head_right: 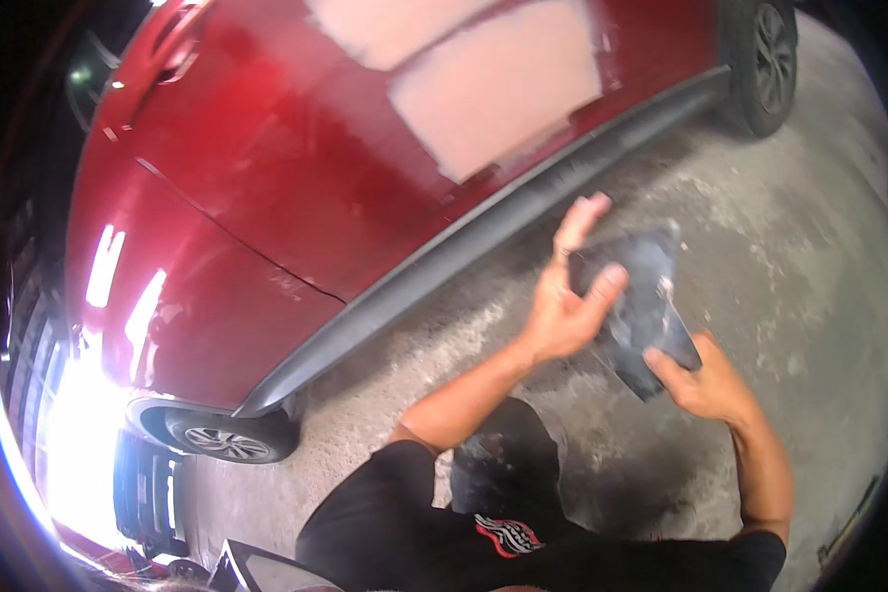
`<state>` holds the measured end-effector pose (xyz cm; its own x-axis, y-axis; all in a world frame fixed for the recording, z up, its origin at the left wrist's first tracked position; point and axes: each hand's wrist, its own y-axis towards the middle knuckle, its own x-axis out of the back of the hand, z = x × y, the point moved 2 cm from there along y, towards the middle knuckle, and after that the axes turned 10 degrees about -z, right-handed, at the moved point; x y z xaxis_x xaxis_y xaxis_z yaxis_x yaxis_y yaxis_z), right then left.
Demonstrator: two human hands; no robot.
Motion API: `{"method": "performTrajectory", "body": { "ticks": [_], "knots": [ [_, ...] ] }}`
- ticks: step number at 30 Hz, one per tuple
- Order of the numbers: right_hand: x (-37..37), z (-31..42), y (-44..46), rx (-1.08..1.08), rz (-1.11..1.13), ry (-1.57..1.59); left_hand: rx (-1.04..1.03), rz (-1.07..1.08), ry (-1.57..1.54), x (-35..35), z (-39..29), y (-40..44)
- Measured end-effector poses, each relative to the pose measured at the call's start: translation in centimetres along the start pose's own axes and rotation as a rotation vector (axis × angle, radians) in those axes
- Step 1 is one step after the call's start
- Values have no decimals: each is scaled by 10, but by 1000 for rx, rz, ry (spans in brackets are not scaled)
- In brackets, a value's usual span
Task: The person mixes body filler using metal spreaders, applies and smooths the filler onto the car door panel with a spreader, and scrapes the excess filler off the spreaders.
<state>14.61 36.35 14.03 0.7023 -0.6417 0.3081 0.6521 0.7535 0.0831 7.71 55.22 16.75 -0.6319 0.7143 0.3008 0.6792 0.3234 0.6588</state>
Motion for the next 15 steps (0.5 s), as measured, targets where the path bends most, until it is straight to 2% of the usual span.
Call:
{"method": "performTrajectory", "body": {
  "ticks": [1, 2, 3, 5, 6, 7, 8, 9, 10, 12, 14, 15],
  "knots": [
    [3, -3, 4, -20, 129, -77, -35, 71, 22, 1, -7, -2],
    [6, -14, 12, 45, 123, -63, 8, 102, -58, -1, -11, -5],
    [9, -25, 17, 346, 17, -199, 299, 143, -168, 1, -21, -6],
    [10, -20, 25, 679, -127, -318, 300, -154, -373, 5, 6, -7],
    [22, -16, 23, 428, -296, -186, 401, -255, -479, 16, 18, -6],
    [30, -16, 22, 165, -452, -48, 348, -399, -602, 20, 10, 0],
    [26, -10, 23, 175, -456, -34, 301, -541, -728, 21, 2, 3],
    [21, 0, 18, 250, -529, 77, 199, -601, -585, 25, 2, 2],
    [17, 9, 14, 328, -607, 186, 197, -598, -579, 22, -7, 3],
    [6, 21, 9, 351, -526, 236, 22, -597, -484, 15, -28, 2],
    [-11, 44, 2, 888, -629, -388, 27, -525, -593, 7, -23, -7],
    [-17, 46, 1, 917, -652, -485, 63, -491, -663, 2, -27, -9]
  ]
}}
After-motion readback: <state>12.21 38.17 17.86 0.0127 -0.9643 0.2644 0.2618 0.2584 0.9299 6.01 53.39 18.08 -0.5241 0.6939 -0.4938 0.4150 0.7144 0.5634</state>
